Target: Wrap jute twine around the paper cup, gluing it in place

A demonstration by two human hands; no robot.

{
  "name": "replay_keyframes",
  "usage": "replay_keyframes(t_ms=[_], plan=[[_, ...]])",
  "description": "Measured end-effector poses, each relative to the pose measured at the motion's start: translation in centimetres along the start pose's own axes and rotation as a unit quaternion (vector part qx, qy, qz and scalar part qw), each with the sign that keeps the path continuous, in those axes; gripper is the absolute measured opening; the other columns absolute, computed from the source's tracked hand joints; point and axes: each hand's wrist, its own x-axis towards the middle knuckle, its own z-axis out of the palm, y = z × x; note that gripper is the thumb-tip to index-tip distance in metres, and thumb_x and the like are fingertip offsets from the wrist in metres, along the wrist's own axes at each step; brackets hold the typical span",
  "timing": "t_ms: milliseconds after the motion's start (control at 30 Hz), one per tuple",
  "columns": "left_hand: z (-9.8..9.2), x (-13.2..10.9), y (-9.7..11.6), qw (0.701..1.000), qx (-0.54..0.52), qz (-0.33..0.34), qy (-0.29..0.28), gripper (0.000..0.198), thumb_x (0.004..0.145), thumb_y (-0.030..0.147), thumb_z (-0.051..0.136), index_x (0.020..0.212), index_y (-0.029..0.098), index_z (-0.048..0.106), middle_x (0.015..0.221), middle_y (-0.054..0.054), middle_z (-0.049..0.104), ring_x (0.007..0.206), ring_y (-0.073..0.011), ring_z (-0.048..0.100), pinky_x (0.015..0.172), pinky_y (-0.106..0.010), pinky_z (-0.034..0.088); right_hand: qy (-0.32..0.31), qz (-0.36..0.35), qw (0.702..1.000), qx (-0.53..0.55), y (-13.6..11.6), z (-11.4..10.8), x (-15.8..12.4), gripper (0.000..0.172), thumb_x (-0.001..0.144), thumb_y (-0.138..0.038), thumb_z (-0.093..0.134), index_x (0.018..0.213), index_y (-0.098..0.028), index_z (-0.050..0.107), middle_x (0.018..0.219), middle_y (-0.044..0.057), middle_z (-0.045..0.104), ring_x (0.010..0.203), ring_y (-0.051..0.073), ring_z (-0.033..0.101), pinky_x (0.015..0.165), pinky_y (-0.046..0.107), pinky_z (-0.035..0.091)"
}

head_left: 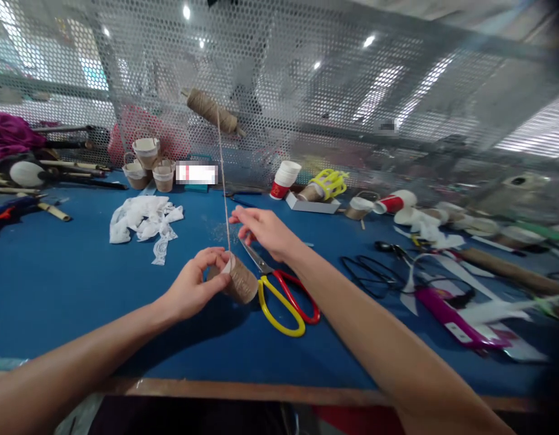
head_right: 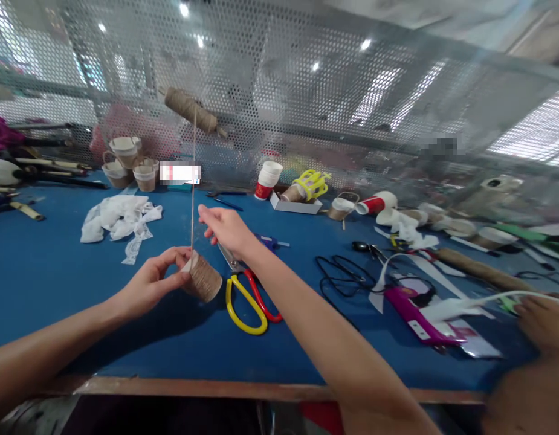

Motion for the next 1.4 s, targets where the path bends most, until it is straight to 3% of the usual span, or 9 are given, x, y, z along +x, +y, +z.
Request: replay_keyframes(t_ms=[167, 333, 567, 700, 833, 1033, 1133, 1233, 1400], plan=[[0.2, -0.2, 0.0, 0.999, 0.032, 0.008, -0.023, 0.01, 0.072, 0.019, 0.053, 0.065, 0.018, 0.046, 0.105, -0.013, 0.054, 0.115, -0.0249, 0.041, 0.1, -0.04, 0.027, -0.006, 0.011, 1.0, 0.025, -3.6, -0.1, 6.2, 0.026, 0.091, -0.03, 0.039, 0.073, -0.014, 0.049, 0.079, 0.008, 0.063, 0.039, 0.003, 0.04, 0.033, 0.016, 0.031], [0.0, -0.2, 0.0, 0.998, 0.047, 0.013, -0.036, 0.01, 0.073, 0.019, 0.052, 0.066, 0.018, 0.045, 0.104, -0.012, 0.055, 0.114, -0.0243, 0.042, 0.1, -0.04, 0.028, 0.017, -0.037, 0.999, -0.006, -5.7, 0.0, 7.6, 0.013, 0.09, -0.012, 0.037, 0.086, -0.013, 0.05, 0.064, -0.001, 0.056, 0.041, 0.003, 0.042, 0.038, 0.014, 0.035], [-0.3, -0.2, 0.9, 0.997, -0.054, -0.003, -0.062, 0.014, 0.07, 0.022, 0.057, 0.064, 0.017, 0.046, 0.096, -0.009, 0.053, 0.108, -0.0235, 0.043, 0.097, -0.038, 0.028, -0.039, -0.071, 0.978, -0.192, -1.9, -0.1, 1.7, 0.03, 0.076, -0.002, 0.039, 0.092, -0.012, 0.062, 0.051, -0.005, 0.05, 0.038, 0.005, 0.043, 0.042, 0.018, 0.035], [-1.5, -0.4, 2.7, 0.951, -0.176, -0.101, -0.232, 0.015, 0.068, 0.023, 0.062, 0.065, 0.015, 0.05, 0.091, -0.006, 0.053, 0.085, -0.0181, 0.049, 0.079, -0.033, 0.038, -0.143, -0.072, 0.945, -0.286, -0.1, -0.6, -3.1, 0.028, 0.067, 0.0, 0.044, 0.071, -0.013, 0.068, 0.057, -0.001, 0.06, 0.048, 0.008, 0.05, 0.052, 0.019, 0.037], [-2.4, -0.8, 4.1, 0.905, -0.222, -0.109, -0.345, 0.019, 0.065, 0.025, 0.067, 0.063, 0.013, 0.052, 0.085, -0.003, 0.052, 0.081, -0.0165, 0.047, 0.077, -0.032, 0.037, -0.241, -0.072, 0.908, -0.335, 0.6, -0.3, -7.4, 0.026, 0.065, -0.001, 0.047, 0.068, -0.015, 0.069, 0.061, 0.001, 0.065, 0.053, 0.009, 0.051, 0.053, 0.019, 0.036], [-2.3, -0.9, 4.6, 0.853, -0.227, -0.099, -0.46, 0.025, 0.061, 0.028, 0.073, 0.059, 0.014, 0.052, 0.078, -0.002, 0.052, 0.082, -0.0173, 0.047, 0.084, -0.035, 0.037, -0.432, 0.011, 0.792, -0.431, 0.2, 1.2, -9.7, 0.014, 0.065, -0.01, 0.055, 0.067, -0.011, 0.069, 0.05, 0.0, 0.057, 0.04, 0.007, 0.039, 0.037, 0.017, 0.027], [-2.5, -0.8, 4.3, 0.858, -0.222, -0.099, -0.453, 0.025, 0.062, 0.029, 0.072, 0.059, 0.014, 0.052, 0.077, -0.002, 0.052, 0.08, -0.0167, 0.047, 0.081, -0.033, 0.037, -0.379, 0.013, 0.862, -0.336, 0.2, 1.5, -8.1, 0.025, 0.07, -0.003, 0.045, 0.076, -0.012, 0.068, 0.051, -0.002, 0.054, 0.043, 0.006, 0.046, 0.042, 0.015, 0.035], [-2.8, -0.6, 3.7, 0.873, -0.223, -0.107, -0.421, 0.022, 0.065, 0.029, 0.069, 0.06, 0.013, 0.053, 0.075, -0.001, 0.051, 0.073, -0.0143, 0.045, 0.07, -0.029, 0.036, -0.21, -0.012, 0.945, -0.251, 0.4, 1.7, -5.3, 0.035, 0.08, -0.008, 0.036, 0.103, -0.013, 0.062, 0.066, 0.001, 0.063, 0.044, 0.006, 0.052, 0.044, 0.016, 0.042], [-2.7, 0.1, 2.2, 0.924, -0.217, -0.153, -0.276, 0.023, 0.064, 0.03, 0.069, 0.062, 0.014, 0.053, 0.07, 0.001, 0.047, 0.066, -0.0112, 0.041, 0.062, -0.024, 0.032, 0.002, -0.054, 0.952, -0.302, 0.5, 0.5, -1.7, 0.047, 0.086, -0.016, 0.039, 0.132, -0.016, 0.037, 0.12, 0.014, 0.053, 0.07, 0.011, 0.061, 0.064, 0.025, 0.049]])
